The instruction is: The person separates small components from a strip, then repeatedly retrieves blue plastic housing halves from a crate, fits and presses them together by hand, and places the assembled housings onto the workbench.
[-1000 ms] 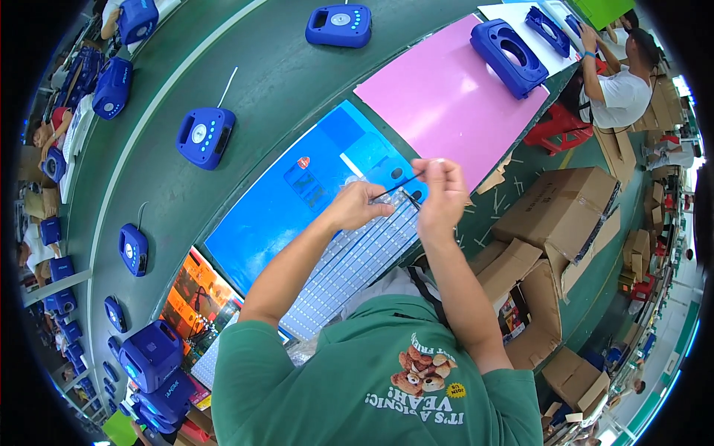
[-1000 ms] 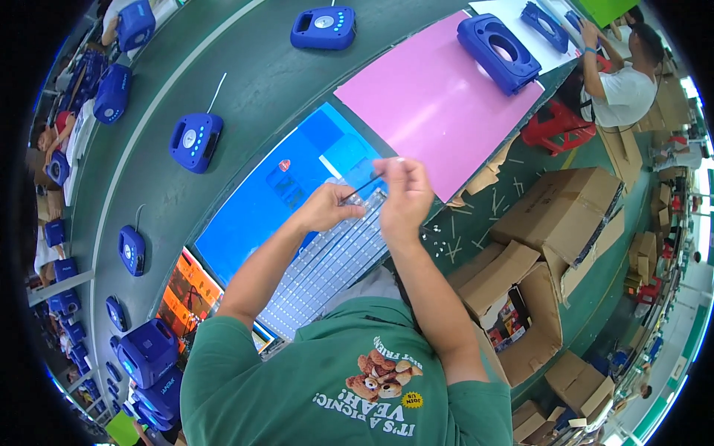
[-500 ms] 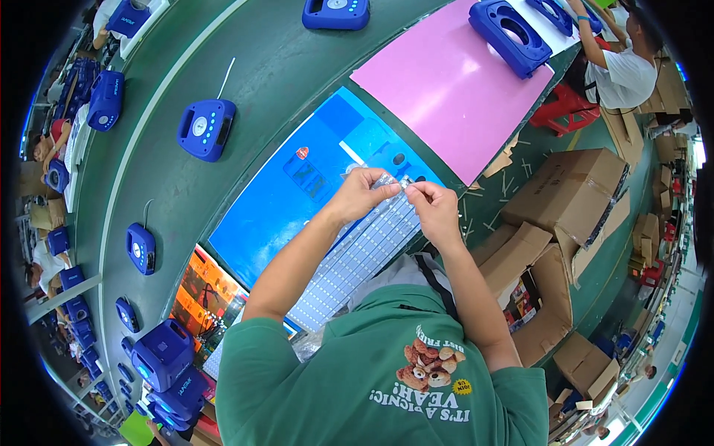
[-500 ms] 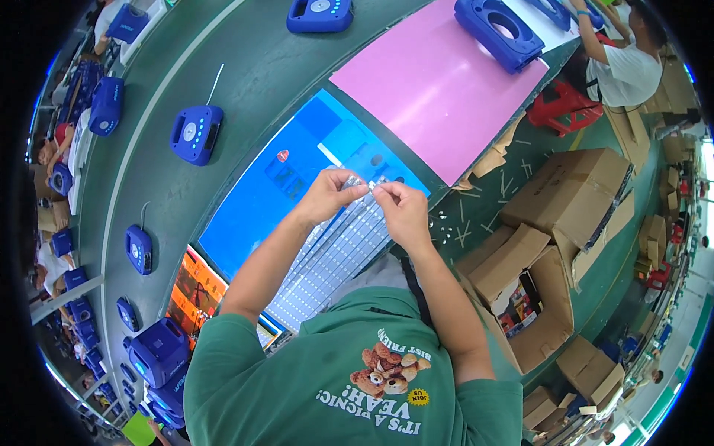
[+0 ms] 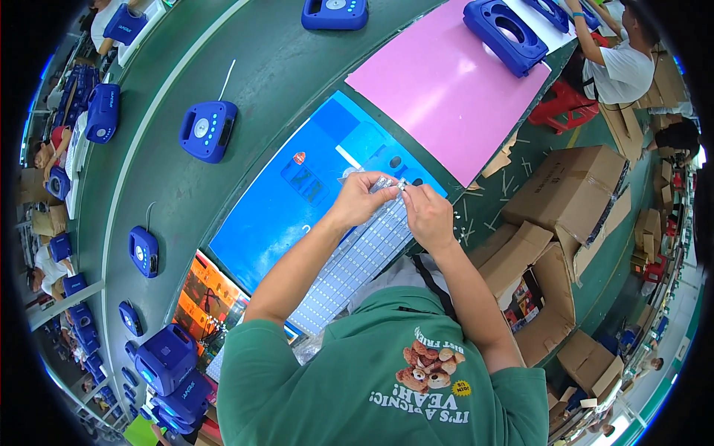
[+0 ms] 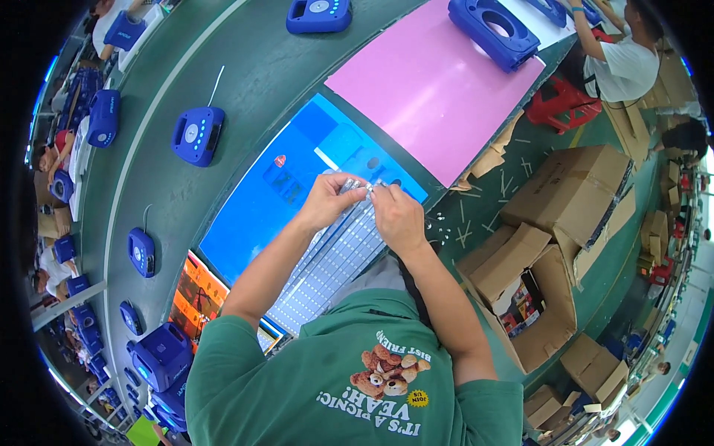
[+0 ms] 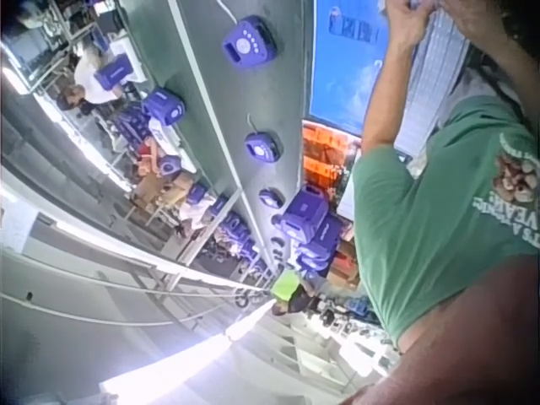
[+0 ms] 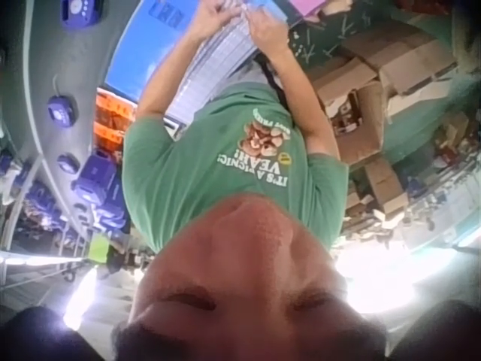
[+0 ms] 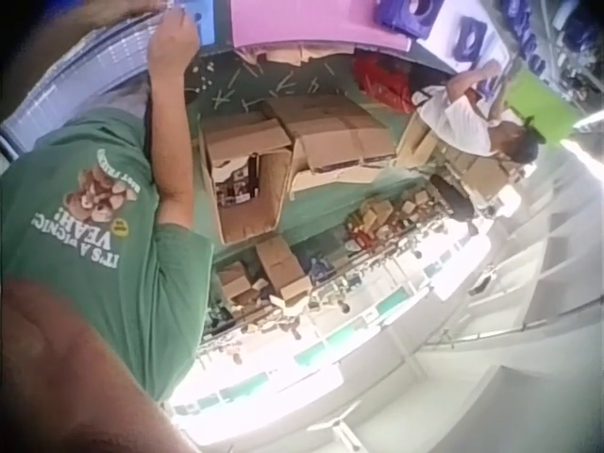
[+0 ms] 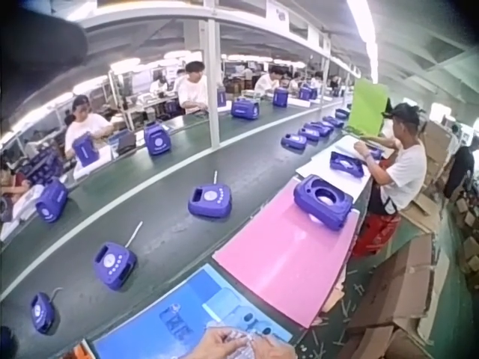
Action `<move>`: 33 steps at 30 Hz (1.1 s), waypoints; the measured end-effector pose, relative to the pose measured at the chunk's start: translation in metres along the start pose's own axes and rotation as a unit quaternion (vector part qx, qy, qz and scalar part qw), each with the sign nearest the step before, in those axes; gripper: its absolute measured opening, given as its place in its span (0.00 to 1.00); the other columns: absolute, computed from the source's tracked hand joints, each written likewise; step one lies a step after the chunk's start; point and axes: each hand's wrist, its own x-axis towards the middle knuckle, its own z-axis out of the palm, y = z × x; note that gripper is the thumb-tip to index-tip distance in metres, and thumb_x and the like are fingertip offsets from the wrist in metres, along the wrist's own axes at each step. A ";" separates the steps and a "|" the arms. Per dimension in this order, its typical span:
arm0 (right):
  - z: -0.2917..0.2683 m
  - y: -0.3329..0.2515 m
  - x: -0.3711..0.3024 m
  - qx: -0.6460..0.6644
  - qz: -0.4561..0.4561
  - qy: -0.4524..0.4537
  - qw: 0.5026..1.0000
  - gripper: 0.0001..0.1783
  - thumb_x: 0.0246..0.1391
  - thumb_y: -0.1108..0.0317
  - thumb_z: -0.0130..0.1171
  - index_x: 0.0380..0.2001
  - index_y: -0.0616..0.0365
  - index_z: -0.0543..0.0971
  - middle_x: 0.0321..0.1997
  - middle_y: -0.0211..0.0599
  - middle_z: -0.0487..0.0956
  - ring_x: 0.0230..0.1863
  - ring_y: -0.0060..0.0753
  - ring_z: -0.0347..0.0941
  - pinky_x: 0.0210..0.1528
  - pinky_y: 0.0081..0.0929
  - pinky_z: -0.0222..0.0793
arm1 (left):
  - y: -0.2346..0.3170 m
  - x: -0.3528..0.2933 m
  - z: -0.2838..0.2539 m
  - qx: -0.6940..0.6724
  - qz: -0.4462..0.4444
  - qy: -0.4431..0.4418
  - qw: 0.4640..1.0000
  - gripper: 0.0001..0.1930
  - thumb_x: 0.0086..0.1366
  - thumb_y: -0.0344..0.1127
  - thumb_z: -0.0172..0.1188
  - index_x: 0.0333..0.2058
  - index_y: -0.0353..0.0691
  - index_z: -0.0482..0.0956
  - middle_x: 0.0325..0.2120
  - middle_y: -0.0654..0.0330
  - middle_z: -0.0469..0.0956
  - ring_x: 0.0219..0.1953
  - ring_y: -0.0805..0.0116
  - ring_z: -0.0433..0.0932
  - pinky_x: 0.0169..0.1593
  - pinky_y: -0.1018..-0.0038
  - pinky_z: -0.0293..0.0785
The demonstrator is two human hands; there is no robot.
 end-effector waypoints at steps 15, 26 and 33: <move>0.006 -0.006 0.003 0.383 0.322 -0.005 0.866 0.11 0.54 0.67 0.56 0.30 0.66 0.80 0.21 0.31 0.78 0.18 0.15 0.70 0.20 0.15 0.64 | 0.001 -0.002 -0.005 0.040 -0.040 0.016 0.998 0.06 0.57 0.30 0.63 0.33 0.35 0.82 0.26 0.64 0.81 0.29 0.80 0.74 0.33 0.80 0.71; 0.004 -0.003 0.003 0.360 0.292 -0.043 0.885 0.10 0.53 0.68 0.56 0.30 0.64 0.80 0.21 0.32 0.78 0.20 0.18 0.72 0.22 0.16 0.67 | -0.004 -0.002 -0.005 0.059 0.010 0.012 0.998 0.07 0.55 0.31 0.65 0.33 0.36 0.83 0.25 0.62 0.81 0.28 0.81 0.73 0.31 0.79 0.70; 0.018 0.003 -0.001 0.233 0.183 -0.005 0.955 0.07 0.52 0.71 0.56 0.27 0.65 0.79 0.19 0.31 0.76 0.17 0.16 0.70 0.19 0.16 0.64 | -0.008 0.006 -0.011 0.110 0.026 -0.004 0.994 0.08 0.52 0.33 0.68 0.30 0.37 0.84 0.21 0.66 0.79 0.24 0.85 0.70 0.26 0.83 0.63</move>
